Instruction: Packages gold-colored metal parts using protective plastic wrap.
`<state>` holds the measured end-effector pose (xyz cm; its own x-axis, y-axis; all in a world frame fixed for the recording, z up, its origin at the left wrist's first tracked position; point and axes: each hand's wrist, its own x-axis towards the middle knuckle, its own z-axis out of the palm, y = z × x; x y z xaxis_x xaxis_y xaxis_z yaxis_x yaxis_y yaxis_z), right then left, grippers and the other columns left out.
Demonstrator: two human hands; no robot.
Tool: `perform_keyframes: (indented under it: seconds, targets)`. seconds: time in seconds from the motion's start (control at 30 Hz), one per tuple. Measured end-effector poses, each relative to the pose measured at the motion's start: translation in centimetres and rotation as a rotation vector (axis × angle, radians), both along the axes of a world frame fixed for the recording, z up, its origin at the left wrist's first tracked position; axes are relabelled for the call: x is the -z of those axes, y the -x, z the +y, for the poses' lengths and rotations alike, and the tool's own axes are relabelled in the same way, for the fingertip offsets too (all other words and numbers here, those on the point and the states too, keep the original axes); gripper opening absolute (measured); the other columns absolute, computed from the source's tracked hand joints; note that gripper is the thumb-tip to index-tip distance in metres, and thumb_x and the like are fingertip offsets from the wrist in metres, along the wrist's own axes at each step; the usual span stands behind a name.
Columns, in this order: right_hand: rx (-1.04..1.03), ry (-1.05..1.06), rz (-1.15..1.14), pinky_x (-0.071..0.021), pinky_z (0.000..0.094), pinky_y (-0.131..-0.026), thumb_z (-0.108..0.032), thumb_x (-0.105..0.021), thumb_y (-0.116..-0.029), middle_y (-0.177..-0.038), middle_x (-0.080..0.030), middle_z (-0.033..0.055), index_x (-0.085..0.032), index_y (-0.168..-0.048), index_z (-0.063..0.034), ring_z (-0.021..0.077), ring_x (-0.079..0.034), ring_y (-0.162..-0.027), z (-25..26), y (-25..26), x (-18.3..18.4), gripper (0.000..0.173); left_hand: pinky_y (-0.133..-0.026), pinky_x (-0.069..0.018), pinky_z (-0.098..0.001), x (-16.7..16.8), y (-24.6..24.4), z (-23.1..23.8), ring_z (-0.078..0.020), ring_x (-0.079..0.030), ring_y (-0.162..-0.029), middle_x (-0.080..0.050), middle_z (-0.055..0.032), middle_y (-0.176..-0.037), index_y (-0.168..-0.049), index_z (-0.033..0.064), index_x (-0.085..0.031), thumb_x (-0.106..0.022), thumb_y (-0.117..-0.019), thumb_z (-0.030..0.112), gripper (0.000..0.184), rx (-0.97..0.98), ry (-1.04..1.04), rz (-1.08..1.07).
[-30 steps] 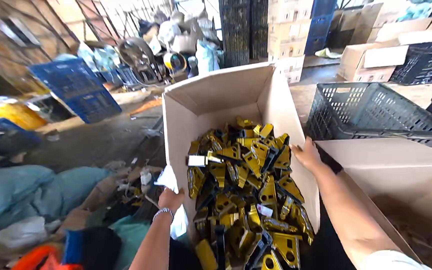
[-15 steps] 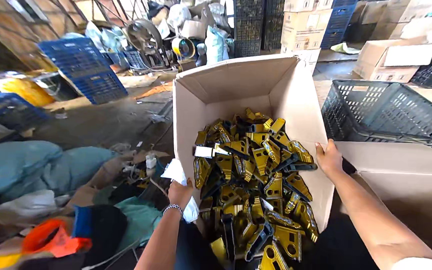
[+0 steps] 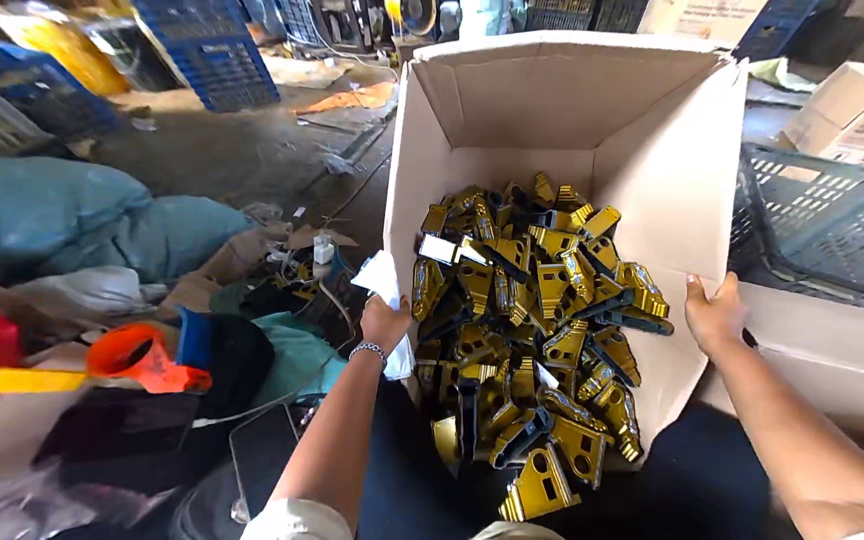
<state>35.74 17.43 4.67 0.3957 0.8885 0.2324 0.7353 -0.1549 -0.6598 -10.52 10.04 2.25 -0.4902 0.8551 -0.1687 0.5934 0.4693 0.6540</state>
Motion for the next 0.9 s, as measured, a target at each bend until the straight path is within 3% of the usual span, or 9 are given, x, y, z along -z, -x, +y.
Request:
perform_keyframes:
  seconds: [0.1,0.17,0.27,0.33,0.4,0.47,0.57,0.8,0.9]
  targets:
    - [-0.063,0.084,-0.068,-0.0342,0.0541,-0.116,-0.024,-0.051,-0.1080,-0.143,-0.051,0.0353,-0.036,-0.151,0.0101,0.0455,-0.048,-0.138,0.5,-0.1,-1.7,0.057,-0.102,-0.0445,-0.0632,-1.0,0.1,1.0,-0.0482,-0.059,-0.121,-0.060,-0.0351,-0.125,-0.129,-0.0129,-0.055,-0.061,-0.1019,0.030,0.051,0.036,0.073,0.050]
    - [-0.159,0.069,-0.141,-0.0393,0.0589,-0.111,-0.022,-0.056,-0.1054,-0.136,-0.056,0.0355,-0.047,-0.144,0.0108,0.0473,-0.055,-0.130,-2.0,-1.1,-0.5,0.051,-0.102,-0.0449,-0.0641,-0.2,-1.1,-1.9,-0.0491,-0.059,-0.120,-0.060,-0.0357,-0.126,-0.130,-0.0137,-0.056,-0.067,-0.0972,0.026,0.053,0.050,0.016,0.081]
    - [-0.100,-0.260,-0.122,-0.0492,0.0653,-0.097,-0.018,-0.063,-0.0999,-0.114,-0.065,0.0389,-0.059,-0.126,0.0173,0.0519,-0.066,-0.108,-8.9,-2.3,3.6,0.044,-0.100,-0.0472,-0.0635,3.2,-2.6,-7.9,-0.0499,-0.063,-0.113,-0.063,-0.0382,-0.118,-0.126,-0.0182,-0.057,-0.075,-0.0907,0.018,0.053,-0.036,-0.281,0.087]
    - [0.002,-0.294,-0.036,-0.0473,0.0619,-0.102,-0.022,-0.063,-0.1006,-0.118,-0.063,0.0408,-0.057,-0.127,0.0193,0.0521,-0.064,-0.113,-8.9,-3.3,5.0,0.050,-0.101,-0.0472,-0.0616,3.8,-1.9,-7.4,-0.0475,-0.063,-0.114,-0.064,-0.0370,-0.117,-0.125,-0.0179,-0.057,-0.076,-0.0883,0.015,0.054,-0.085,-0.276,0.045]
    - [0.004,-0.172,-0.026,-0.0446,0.0618,-0.105,-0.028,-0.060,-0.1025,-0.122,-0.062,0.0390,-0.056,-0.132,0.0162,0.0513,-0.062,-0.118,-7.5,-3.2,3.8,0.053,-0.106,-0.0443,-0.0585,1.8,-1.5,-6.4,-0.0447,-0.060,-0.122,-0.062,-0.0348,-0.125,-0.132,-0.0155,-0.054,-0.075,-0.0914,0.020,0.057,-0.054,-0.085,0.038]
    - [-0.046,-0.116,-0.068,-0.0443,0.0628,-0.103,-0.026,-0.057,-0.1037,-0.122,-0.063,0.0377,-0.056,-0.133,0.0153,0.0517,-0.062,-0.118,-6.2,-2.0,2.1,0.051,-0.108,-0.0421,-0.0586,0.8,-1.9,-5.4,-0.0457,-0.057,-0.125,-0.060,-0.0352,-0.128,-0.132,-0.0157,-0.054,-0.073,-0.0934,0.023,0.058,-0.049,-0.048,0.073]
    - [-0.057,-0.146,-0.103,-0.0470,0.0644,-0.098,-0.024,-0.057,-0.1042,-0.116,-0.065,0.0376,-0.058,-0.128,0.0161,0.0528,-0.065,-0.111,-6.7,-0.9,2.0,0.046,-0.108,-0.0410,-0.0608,1.3,-2.3,-5.4,-0.0483,-0.057,-0.125,-0.060,-0.0368,-0.127,-0.132,-0.0167,-0.053,-0.072,-0.0945,0.024,0.058,-0.076,-0.099,0.111]
    - [-0.006,-0.143,-0.097,-0.0467,0.0646,-0.096,-0.024,-0.056,-0.1045,-0.116,-0.065,0.0381,-0.058,-0.125,0.0173,0.0529,-0.064,-0.111,-6.9,-0.8,2.7,0.046,-0.106,-0.0422,-0.0581,2.8,-2.1,-6.1,-0.0450,-0.059,-0.122,-0.062,-0.0358,-0.123,-0.130,-0.0174,-0.054,-0.073,-0.0940,0.024,0.058,-0.149,-0.186,0.041]
    - [-0.019,-0.167,-0.044,-0.0462,0.0639,-0.098,-0.021,-0.059,-0.1028,-0.115,-0.064,0.0392,-0.058,-0.122,0.0177,0.0522,-0.064,-0.111,-7.0,-1.2,3.2,0.043,-0.102,-0.0482,-0.0494,3.3,-1.9,-7.0,-0.0329,-0.065,-0.112,-0.067,-0.0290,-0.117,-0.125,-0.0142,-0.059,-0.078,-0.0901,0.020,0.053,-0.202,-0.317,-0.072]
